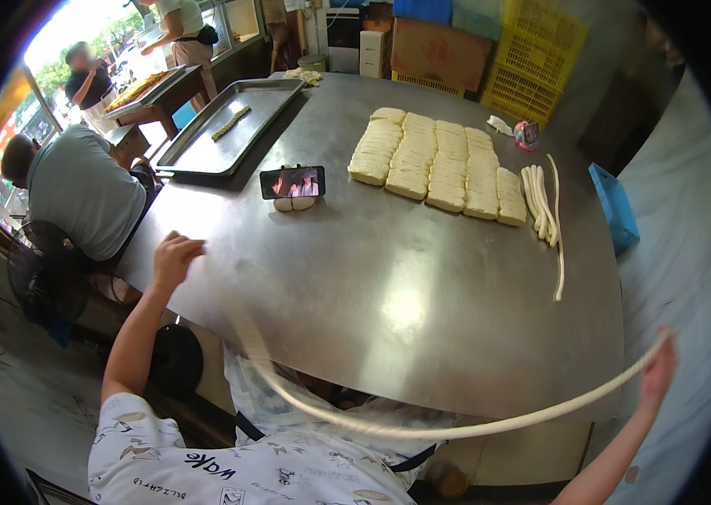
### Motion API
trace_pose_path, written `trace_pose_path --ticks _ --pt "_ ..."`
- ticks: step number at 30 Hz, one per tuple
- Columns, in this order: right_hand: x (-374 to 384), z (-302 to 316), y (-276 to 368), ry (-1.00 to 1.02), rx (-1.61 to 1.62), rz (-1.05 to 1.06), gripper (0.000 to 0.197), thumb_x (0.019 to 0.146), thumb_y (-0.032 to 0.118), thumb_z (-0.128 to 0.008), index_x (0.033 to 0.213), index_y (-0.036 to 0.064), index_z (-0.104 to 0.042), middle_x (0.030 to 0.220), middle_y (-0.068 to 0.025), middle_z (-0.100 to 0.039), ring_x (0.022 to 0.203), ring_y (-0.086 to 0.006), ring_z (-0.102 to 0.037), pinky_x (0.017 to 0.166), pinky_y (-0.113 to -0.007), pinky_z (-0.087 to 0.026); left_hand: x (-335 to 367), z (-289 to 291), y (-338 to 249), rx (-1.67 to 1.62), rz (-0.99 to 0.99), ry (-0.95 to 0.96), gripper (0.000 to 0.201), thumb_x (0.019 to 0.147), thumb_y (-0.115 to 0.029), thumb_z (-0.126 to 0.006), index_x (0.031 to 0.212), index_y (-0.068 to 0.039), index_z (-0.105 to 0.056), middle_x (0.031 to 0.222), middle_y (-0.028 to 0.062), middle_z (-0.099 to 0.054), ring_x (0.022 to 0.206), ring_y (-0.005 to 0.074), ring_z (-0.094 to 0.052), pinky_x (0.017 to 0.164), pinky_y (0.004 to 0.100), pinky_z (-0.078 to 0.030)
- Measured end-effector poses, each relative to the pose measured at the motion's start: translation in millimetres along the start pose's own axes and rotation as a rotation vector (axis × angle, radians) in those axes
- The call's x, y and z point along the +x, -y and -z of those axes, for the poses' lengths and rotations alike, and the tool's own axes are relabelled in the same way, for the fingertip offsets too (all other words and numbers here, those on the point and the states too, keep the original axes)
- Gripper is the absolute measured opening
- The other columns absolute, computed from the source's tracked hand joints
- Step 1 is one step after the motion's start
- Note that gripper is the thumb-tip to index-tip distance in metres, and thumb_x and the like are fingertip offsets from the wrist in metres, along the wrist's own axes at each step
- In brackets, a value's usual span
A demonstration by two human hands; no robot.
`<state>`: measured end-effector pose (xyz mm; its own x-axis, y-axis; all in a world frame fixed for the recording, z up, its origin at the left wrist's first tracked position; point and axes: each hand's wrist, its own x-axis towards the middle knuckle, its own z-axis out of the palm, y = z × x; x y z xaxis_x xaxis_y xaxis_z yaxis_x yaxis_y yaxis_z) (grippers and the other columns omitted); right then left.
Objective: The person rolls pieces of dough into long cords, twists the cords into braided shapes by hand, and places the finished dough on a table.
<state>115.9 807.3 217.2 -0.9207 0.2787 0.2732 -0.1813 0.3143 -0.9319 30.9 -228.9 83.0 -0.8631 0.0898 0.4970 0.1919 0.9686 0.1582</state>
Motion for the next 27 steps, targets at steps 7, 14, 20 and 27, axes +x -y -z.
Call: trace_pose_path --ticks 7,14,20,27 --pt "-70 86 -110 -0.151 -1.232 -0.037 0.041 0.116 0.032 -0.057 0.12 -0.0057 -0.073 0.116 -0.0284 -0.076 0.105 -0.0452 -0.072 0.097 -0.048 -0.055 -36 -29 86 0.338 -0.015 -0.231 0.014 0.089 -0.025 -0.086 0.097 -0.015 -0.084 0.082 0.0039 -0.072 0.085 0.0291 -0.067 0.082 0.0431 -0.056" --pt "-37 -125 -4 0.352 -1.11 0.028 0.018 0.106 0.019 -0.068 0.112 0.0022 -0.07 0.101 -0.027 -0.072 0.083 -0.0461 -0.063 0.081 -0.049 -0.055 -16 -118 40 0.084 -0.058 -0.204 0.016 0.1 -0.029 -0.078 0.094 -0.014 -0.083 0.096 0.0082 -0.082 0.1 0.0294 -0.077 0.1 0.0477 -0.058" --pt "-63 -156 -11 0.381 -1.184 -0.073 0.016 0.103 0.016 -0.066 0.109 0.0057 -0.076 0.1 -0.0266 -0.073 0.094 -0.0481 -0.072 0.083 -0.053 -0.059 1 -116 -2 0.15 0.246 0.033 0.039 0.107 -0.035 -0.067 0.131 -0.006 -0.073 0.134 0.0179 -0.074 0.117 0.0378 -0.068 0.105 0.0501 -0.052" --pt "-114 -141 -32 0.544 -1.023 -0.343 0.025 0.101 0.015 -0.064 0.118 0.008 -0.081 0.095 -0.0188 -0.077 0.081 -0.0312 -0.071 0.076 -0.046 -0.058 -101 -65 -44 0.135 0.074 0.26 0.033 0.106 -0.022 -0.069 0.135 -0.006 -0.073 0.129 0.0216 -0.075 0.127 0.0414 -0.069 0.12 0.0518 -0.048"
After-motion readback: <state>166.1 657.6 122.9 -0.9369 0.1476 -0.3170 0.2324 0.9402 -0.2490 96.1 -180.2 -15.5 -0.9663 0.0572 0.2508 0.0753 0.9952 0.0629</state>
